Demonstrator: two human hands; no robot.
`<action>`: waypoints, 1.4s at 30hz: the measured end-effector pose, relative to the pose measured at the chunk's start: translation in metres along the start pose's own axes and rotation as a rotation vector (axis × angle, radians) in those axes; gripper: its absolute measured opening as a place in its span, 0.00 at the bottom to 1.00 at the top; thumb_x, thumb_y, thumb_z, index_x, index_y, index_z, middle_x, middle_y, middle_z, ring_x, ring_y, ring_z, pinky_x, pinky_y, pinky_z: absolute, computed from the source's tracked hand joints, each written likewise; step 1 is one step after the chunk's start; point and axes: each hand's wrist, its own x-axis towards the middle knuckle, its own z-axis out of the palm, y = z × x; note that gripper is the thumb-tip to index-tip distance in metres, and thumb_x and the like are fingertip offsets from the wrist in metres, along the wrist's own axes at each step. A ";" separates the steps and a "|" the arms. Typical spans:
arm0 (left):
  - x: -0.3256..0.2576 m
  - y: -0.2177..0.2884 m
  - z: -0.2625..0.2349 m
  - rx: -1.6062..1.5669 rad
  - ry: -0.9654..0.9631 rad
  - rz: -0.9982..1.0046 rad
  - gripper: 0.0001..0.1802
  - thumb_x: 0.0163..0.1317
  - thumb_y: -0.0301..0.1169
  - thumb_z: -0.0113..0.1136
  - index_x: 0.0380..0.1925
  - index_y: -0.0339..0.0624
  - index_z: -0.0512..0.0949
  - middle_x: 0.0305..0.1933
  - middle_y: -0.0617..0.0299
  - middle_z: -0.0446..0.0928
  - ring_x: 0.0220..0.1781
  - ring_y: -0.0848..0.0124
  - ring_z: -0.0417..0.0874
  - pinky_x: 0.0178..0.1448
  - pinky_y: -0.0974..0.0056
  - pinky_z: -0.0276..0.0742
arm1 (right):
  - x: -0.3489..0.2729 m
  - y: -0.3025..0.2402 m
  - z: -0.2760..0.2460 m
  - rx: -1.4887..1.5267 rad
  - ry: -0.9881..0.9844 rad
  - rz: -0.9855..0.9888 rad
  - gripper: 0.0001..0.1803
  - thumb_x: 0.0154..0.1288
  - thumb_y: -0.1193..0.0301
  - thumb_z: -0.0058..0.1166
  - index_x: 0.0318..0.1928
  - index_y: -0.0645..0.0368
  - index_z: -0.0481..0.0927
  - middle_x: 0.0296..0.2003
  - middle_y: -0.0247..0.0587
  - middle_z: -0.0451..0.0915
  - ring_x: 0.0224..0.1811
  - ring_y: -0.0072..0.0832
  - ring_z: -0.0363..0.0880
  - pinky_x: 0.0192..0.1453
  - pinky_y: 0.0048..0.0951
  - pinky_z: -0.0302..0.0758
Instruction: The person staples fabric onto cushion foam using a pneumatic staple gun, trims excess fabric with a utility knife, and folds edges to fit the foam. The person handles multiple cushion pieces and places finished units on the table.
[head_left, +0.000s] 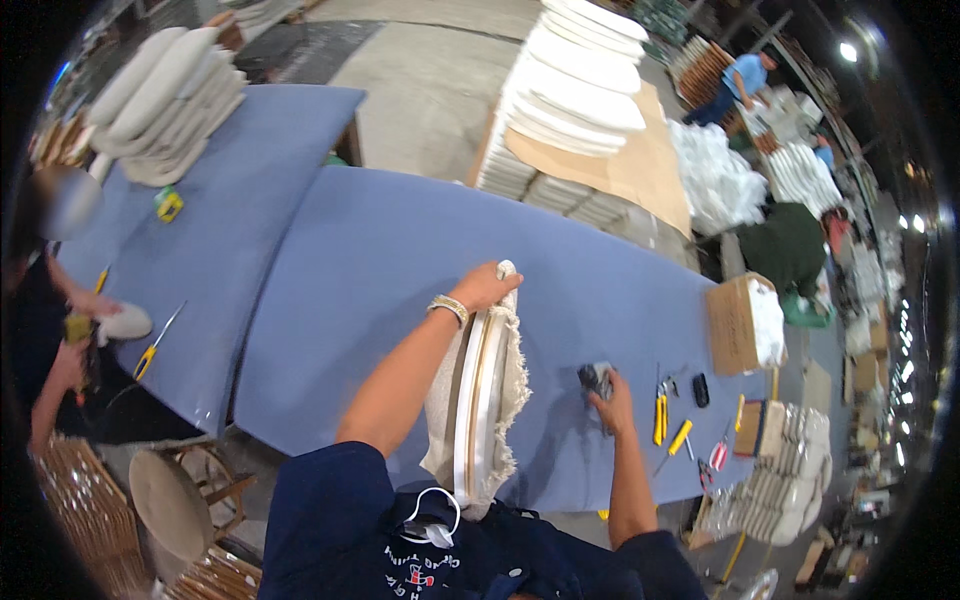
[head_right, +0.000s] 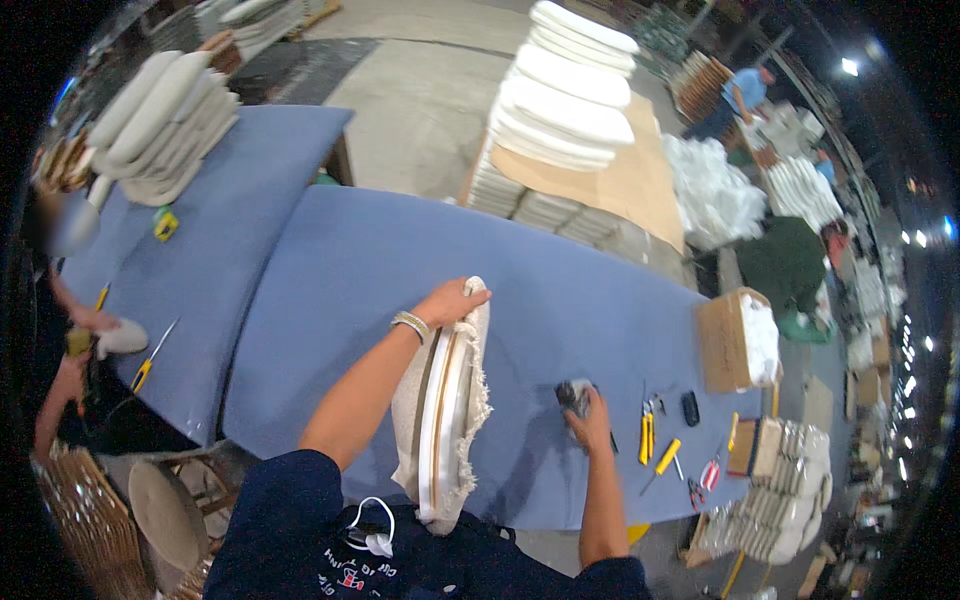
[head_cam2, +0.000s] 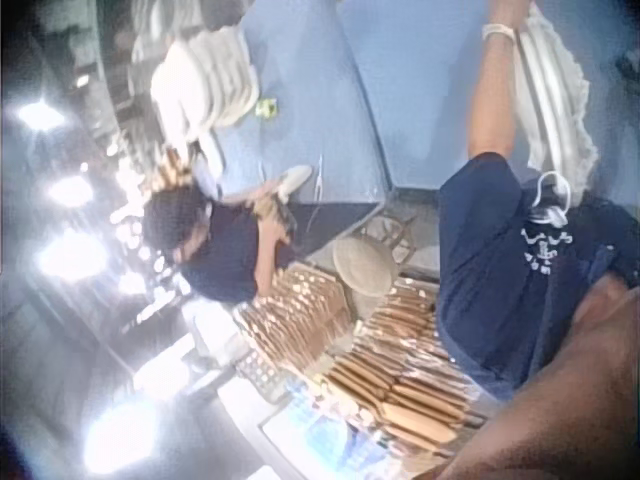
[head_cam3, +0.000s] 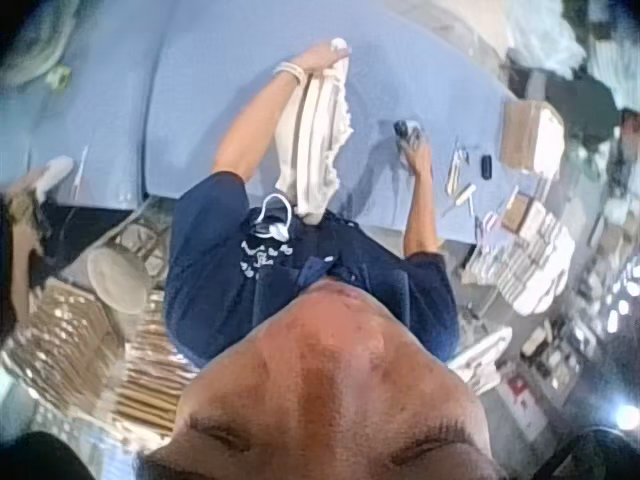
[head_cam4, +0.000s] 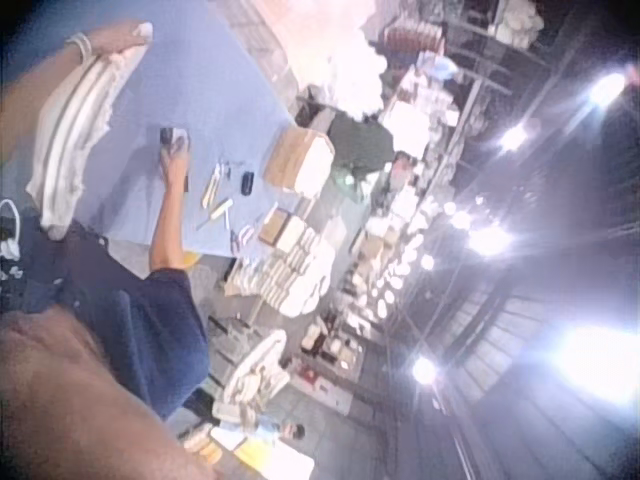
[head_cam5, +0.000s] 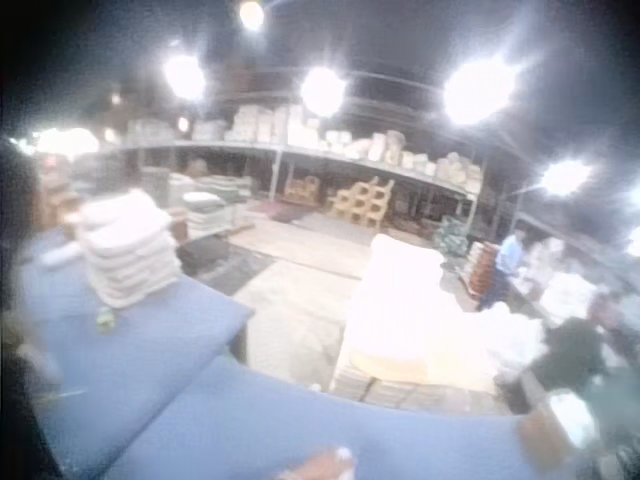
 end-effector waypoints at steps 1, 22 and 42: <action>-0.002 -0.012 -0.003 0.045 0.049 -0.051 0.39 0.66 0.58 0.59 0.58 0.28 0.78 0.57 0.37 0.82 0.63 0.46 0.82 0.67 0.50 0.74 | -0.017 0.014 0.012 0.088 0.007 0.089 0.31 0.56 0.66 0.70 0.60 0.61 0.79 0.56 0.56 0.79 0.60 0.47 0.78 0.59 0.42 0.78; -0.401 0.112 0.049 0.498 0.788 0.536 0.39 0.64 0.31 0.66 0.73 0.34 0.64 0.71 0.39 0.72 0.66 0.46 0.81 0.63 0.56 0.80 | -0.080 -0.283 -0.122 0.931 0.217 -0.962 0.17 0.75 0.66 0.56 0.59 0.59 0.83 0.60 0.47 0.83 0.62 0.39 0.81 0.70 0.42 0.71; -0.425 0.055 -0.010 0.375 0.751 0.378 0.38 0.69 0.46 0.63 0.73 0.40 0.66 0.66 0.44 0.77 0.54 0.46 0.86 0.55 0.51 0.85 | 0.016 -0.318 0.127 1.062 -0.147 -0.721 0.32 0.76 0.45 0.45 0.53 0.66 0.80 0.45 0.45 0.85 0.48 0.38 0.84 0.55 0.40 0.78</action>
